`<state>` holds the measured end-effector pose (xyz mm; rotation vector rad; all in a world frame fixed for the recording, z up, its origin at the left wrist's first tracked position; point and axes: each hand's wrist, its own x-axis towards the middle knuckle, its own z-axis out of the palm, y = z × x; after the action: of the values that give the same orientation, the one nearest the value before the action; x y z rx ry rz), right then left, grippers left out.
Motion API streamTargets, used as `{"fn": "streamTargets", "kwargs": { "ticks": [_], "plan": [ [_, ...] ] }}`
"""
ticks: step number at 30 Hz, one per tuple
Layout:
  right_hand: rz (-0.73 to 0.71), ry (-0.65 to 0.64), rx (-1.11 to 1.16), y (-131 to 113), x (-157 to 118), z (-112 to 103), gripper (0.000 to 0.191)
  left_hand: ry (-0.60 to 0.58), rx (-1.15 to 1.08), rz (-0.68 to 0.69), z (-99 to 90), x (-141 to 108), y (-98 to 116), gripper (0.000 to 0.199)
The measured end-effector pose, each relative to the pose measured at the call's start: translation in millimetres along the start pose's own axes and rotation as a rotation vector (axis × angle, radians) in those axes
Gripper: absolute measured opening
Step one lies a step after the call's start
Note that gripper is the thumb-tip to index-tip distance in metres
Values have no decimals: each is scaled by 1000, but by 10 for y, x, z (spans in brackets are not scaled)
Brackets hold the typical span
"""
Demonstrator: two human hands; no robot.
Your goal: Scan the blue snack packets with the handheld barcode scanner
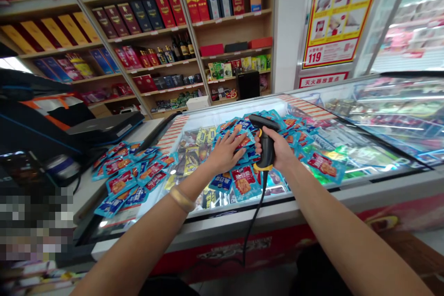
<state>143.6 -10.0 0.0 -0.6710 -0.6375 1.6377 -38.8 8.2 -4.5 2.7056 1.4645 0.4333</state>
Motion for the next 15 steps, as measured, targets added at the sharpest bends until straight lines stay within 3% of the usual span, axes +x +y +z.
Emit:
{"fn": "streamTargets", "kwargs": {
  "ticks": [5,8,10,12,15],
  "plan": [
    [-47,10,-16,-52,-57,10,14,184,-140,55,-66,-137,-215,53],
    [-95,-21,-56,-70,-90,120,14,279,-150,-1,-185,-301,-549,53],
    [-90,-63,-71,-42,-93,264,15,307,-125,-115,-305,-439,-831,55],
    [-42,-116,-66,31,-73,459,16,240,-65,-255,-429,-589,-1115,59],
    [76,-179,-60,220,12,793,16,50,-16,-412,-539,-800,-1456,71]
  ]
}}
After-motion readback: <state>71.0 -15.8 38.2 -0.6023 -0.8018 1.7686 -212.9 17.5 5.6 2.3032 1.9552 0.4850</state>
